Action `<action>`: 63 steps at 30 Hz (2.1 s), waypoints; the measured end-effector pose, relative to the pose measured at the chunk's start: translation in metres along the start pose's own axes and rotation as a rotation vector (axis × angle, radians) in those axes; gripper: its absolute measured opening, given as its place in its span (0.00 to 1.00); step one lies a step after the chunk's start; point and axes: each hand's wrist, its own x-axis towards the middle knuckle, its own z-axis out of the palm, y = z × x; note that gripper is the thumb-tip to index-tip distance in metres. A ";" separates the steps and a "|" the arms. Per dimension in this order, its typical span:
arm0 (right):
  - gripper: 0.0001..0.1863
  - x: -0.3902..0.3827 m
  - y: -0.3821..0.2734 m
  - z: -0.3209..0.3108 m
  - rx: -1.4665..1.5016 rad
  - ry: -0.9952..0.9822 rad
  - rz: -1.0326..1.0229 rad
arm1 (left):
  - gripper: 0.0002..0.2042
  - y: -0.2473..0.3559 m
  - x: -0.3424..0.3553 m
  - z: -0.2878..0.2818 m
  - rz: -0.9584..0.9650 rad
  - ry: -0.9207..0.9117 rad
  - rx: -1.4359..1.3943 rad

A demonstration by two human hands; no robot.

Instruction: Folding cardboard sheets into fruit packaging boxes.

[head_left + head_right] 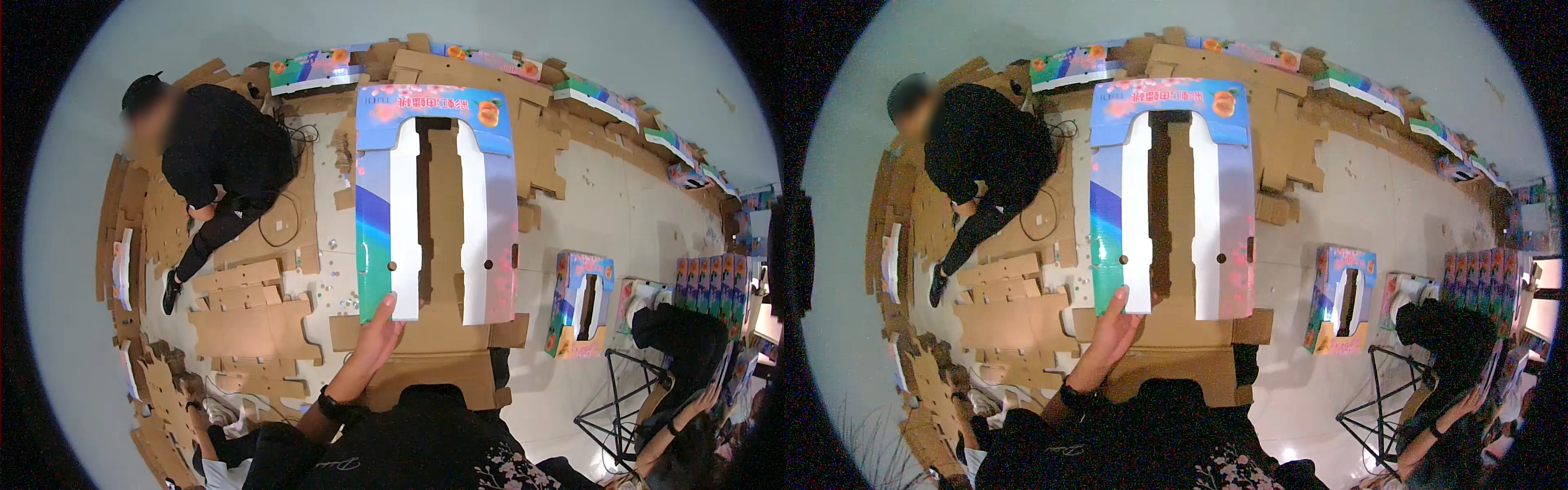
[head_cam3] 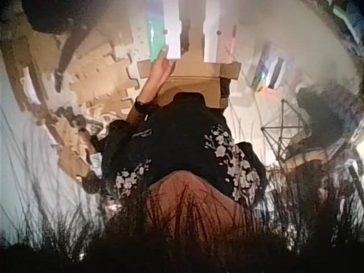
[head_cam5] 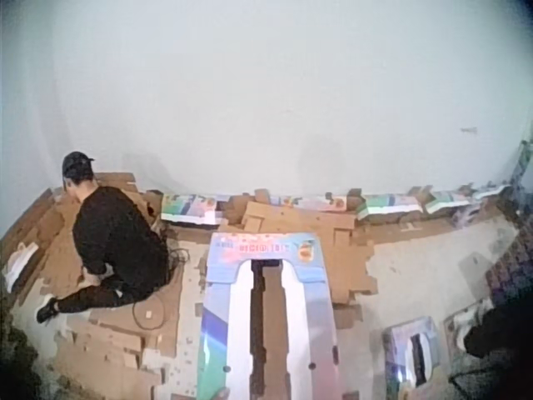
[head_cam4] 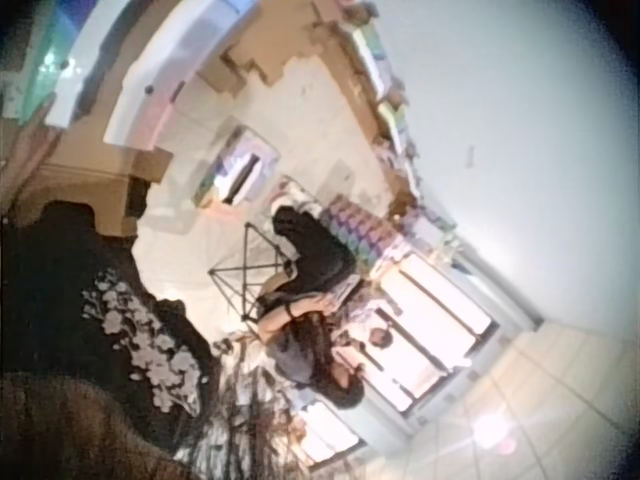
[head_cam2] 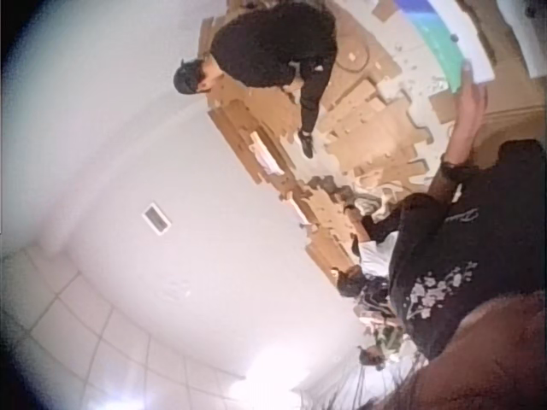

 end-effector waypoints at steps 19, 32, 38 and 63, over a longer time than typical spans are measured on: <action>0.20 0.009 -0.141 -0.039 0.051 0.471 -0.834 | 0.22 -0.007 0.005 -0.014 0.001 -0.088 -0.007; 0.15 -0.178 -0.355 -0.037 0.067 0.189 -1.011 | 0.21 0.007 -0.043 -0.045 -0.104 -0.038 0.460; 0.23 -0.186 -0.355 -0.030 -0.050 0.238 -1.180 | 0.20 0.018 -0.068 -0.071 0.983 0.622 1.668; 0.22 -0.184 -0.420 -0.047 -0.198 0.174 -1.205 | 0.16 0.046 -0.033 -0.030 0.415 0.201 1.217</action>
